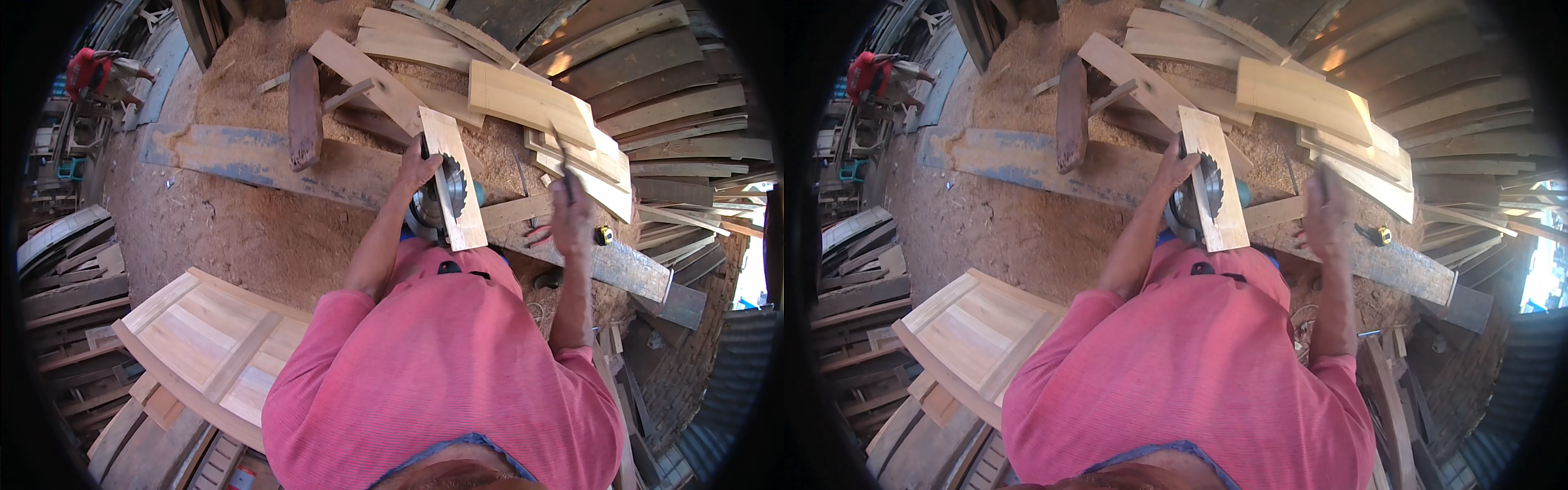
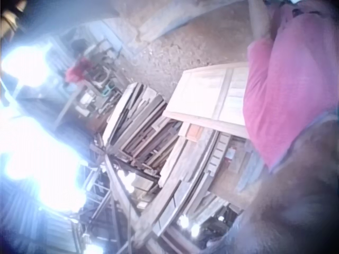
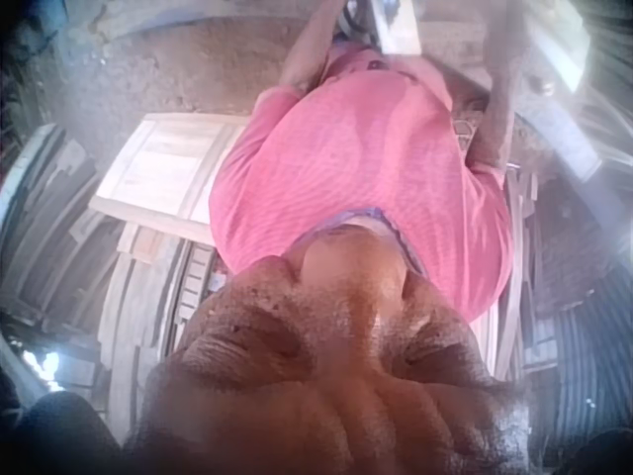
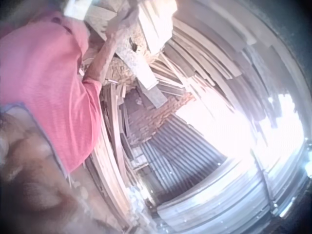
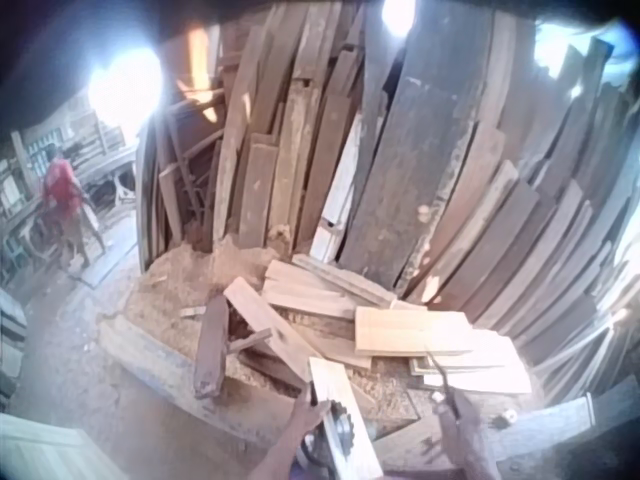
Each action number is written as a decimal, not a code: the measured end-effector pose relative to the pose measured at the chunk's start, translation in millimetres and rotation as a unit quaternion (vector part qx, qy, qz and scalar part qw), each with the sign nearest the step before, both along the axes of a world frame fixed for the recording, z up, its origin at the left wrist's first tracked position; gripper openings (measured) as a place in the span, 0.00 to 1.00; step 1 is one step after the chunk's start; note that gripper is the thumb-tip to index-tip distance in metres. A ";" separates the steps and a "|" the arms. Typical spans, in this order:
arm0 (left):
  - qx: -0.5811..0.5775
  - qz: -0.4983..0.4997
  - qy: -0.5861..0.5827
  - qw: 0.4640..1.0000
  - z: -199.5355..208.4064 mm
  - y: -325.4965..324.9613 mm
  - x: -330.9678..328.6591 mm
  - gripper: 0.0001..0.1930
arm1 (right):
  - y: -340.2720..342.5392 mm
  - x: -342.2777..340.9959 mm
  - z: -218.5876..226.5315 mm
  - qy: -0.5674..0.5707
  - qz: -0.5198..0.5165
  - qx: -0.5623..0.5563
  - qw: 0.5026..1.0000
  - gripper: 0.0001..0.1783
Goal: The person uses a circular saw to cut a rectangular piece of wood on a workbench. They repeatedly measure the wood with a square, adjust the saw's position, and make cuts. The person also uses pliers to adjust the saw blade guard during the process.
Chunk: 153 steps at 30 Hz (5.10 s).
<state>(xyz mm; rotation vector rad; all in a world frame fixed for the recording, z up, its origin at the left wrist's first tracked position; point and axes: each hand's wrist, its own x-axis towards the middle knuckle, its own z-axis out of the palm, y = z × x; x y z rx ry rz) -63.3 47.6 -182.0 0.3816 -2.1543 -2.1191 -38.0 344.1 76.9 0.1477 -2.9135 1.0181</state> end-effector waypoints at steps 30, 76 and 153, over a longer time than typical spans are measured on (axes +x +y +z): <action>-0.068 -0.002 -0.076 0.995 -15.7 -0.4 -1.9 0.43 | 43.8 -88.4 20.1 -0.069 0.066 -0.003 0.995 0.17; -0.128 0.012 -0.115 0.985 7.2 3.3 -2.3 0.41 | 67.9 -103.9 13.3 -0.083 -0.011 -0.230 0.970 0.19; -0.025 -0.050 -0.073 0.996 52.2 0.9 15.0 0.39 | 91.9 -234.8 -241.1 -0.114 -0.211 -0.690 0.683 0.24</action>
